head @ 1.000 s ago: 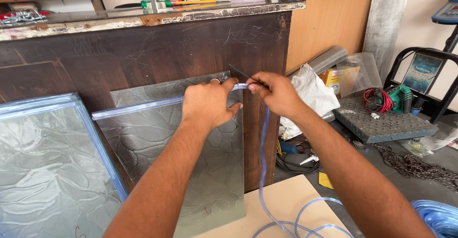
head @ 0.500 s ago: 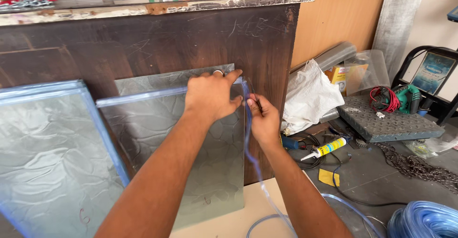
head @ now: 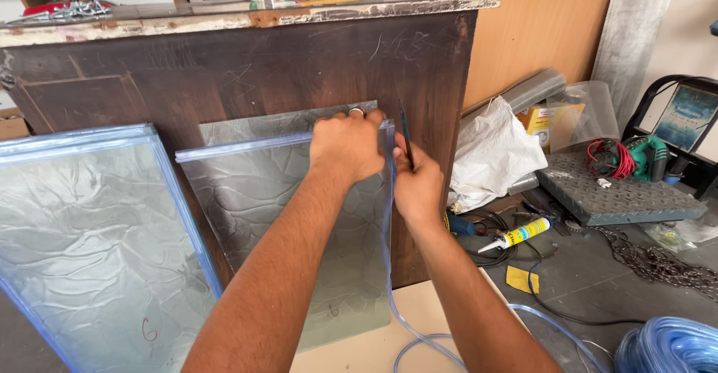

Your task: The person applies a blue plastic sealant strip along the edges of a rectangular glass pane using a utility knife to cut and press the material. They work on multiple sides of the glass, cutting the strip to length and smoothing it into place.

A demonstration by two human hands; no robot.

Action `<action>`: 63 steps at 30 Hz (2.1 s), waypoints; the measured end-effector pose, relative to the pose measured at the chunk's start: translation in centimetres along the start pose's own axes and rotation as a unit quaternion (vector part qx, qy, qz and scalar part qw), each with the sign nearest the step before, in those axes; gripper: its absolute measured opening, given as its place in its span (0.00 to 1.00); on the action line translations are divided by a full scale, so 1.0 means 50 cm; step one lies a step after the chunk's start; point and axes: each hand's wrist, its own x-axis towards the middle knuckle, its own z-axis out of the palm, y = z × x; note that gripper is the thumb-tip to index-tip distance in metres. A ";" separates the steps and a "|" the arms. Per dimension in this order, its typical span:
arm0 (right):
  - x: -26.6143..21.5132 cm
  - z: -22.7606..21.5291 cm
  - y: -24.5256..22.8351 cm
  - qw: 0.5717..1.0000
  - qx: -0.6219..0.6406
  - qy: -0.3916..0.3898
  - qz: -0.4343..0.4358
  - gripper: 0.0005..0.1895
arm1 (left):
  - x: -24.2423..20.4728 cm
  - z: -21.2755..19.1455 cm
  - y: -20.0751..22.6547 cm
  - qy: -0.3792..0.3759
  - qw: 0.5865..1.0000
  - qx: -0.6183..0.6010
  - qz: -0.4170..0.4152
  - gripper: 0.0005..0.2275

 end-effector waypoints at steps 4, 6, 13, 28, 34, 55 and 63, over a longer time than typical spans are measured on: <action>0.040 0.011 0.029 0.998 0.037 -0.043 0.033 0.16 | 0.011 0.016 -0.005 0.022 1.000 0.000 0.001 0.24; 0.046 0.004 0.043 0.993 0.053 -0.085 0.068 0.17 | 0.016 0.020 -0.008 0.024 1.000 -0.005 -0.001 0.26; 0.029 0.004 0.124 0.977 0.127 -0.156 0.066 0.17 | -0.017 0.030 -0.026 0.139 0.990 -0.010 0.029 0.32; -0.048 -0.006 0.225 0.950 0.241 -0.196 -0.006 0.16 | -0.199 -0.045 -0.223 0.089 0.992 -0.025 -0.082 0.21; -0.032 -0.002 0.093 0.964 0.195 -0.166 -0.067 0.16 | -0.255 -0.070 -0.268 0.177 0.974 -0.102 -0.100 0.20; -0.368 0.194 -0.145 0.877 -0.041 -0.268 -0.396 0.11 | -0.781 0.334 -0.411 0.360 0.708 -0.514 -0.325 0.12; -0.572 0.351 -0.111 0.838 -0.100 -0.353 -0.405 0.09 | -0.965 0.507 -0.513 0.302 0.659 -0.547 -0.419 0.12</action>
